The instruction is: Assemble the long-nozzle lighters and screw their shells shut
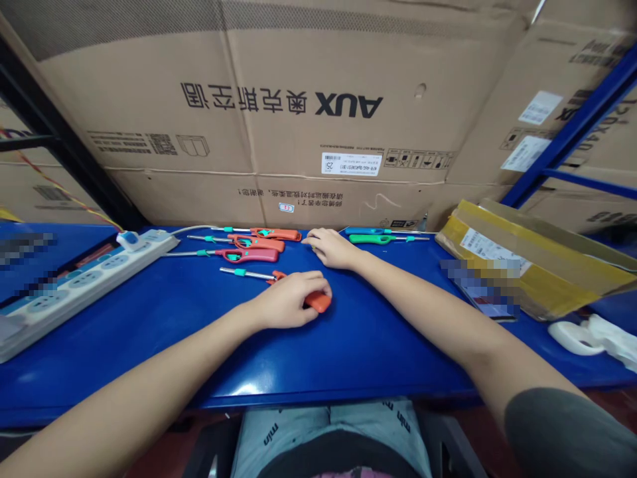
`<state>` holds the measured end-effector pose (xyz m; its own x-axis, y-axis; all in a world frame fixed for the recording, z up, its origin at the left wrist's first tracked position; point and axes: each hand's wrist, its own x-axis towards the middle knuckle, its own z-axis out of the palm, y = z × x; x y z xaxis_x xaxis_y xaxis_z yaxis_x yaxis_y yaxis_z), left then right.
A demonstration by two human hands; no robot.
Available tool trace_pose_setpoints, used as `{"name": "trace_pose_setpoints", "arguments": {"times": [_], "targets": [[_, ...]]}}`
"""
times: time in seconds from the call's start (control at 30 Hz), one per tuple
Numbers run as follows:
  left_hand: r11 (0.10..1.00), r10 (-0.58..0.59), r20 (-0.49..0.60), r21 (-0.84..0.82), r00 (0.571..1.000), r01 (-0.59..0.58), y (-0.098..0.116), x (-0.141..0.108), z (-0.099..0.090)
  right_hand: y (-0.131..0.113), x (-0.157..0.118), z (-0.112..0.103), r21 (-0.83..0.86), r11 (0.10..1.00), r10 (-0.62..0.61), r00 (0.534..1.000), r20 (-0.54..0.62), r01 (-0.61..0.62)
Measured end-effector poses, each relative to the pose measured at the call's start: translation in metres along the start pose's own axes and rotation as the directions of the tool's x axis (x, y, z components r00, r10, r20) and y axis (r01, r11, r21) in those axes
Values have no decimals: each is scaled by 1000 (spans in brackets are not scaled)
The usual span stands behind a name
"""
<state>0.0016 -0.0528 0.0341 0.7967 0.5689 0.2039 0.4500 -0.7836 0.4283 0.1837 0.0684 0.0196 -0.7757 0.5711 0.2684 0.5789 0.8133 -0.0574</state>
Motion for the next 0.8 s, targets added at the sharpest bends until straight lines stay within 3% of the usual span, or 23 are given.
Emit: {"name": "trace_pose_setpoints", "arguments": {"times": [0.07, 0.13, 0.2, 0.3, 0.4, 0.47, 0.67, 0.8], "targets": [[998, 60, -10, -9, 998, -60, 9, 1, 8, -18, -5, -3, 21, 1000, -21, 1000, -21, 21], [989, 143, -3, -33, 990, -143, 20, 0, 15, -39, -13, -7, 55, 989, -135, 991, -23, 136], [972, 233, 14, -34, 972, -232, 32, -1, 23, -58, -24, -13, 50, 952, -305, 952, 35, 303], [927, 374, 91, -49, 923, -371, 49, -2, 31, -76, -42, -22, 8, 930, -365, 920, 140, 368], [888, 459, 126, -69, 879, -454, 58, -4, 33, -76, -61, -28, 3, 942, -333, 932, 140, 336], [882, 471, 135, -103, 872, -461, 59, -5, 29, -69, -73, -30, -8, 958, -285, 950, 131, 288], [936, 350, 149, -102, 925, -338, 48, -4, 12, -48, -94, -31, 48, 988, -150, 978, 142, 144], [949, 314, 160, -35, 936, -313, 36, -4, 6, -41, -100, -35, 104, 993, -77, 985, 153, 61]]}}
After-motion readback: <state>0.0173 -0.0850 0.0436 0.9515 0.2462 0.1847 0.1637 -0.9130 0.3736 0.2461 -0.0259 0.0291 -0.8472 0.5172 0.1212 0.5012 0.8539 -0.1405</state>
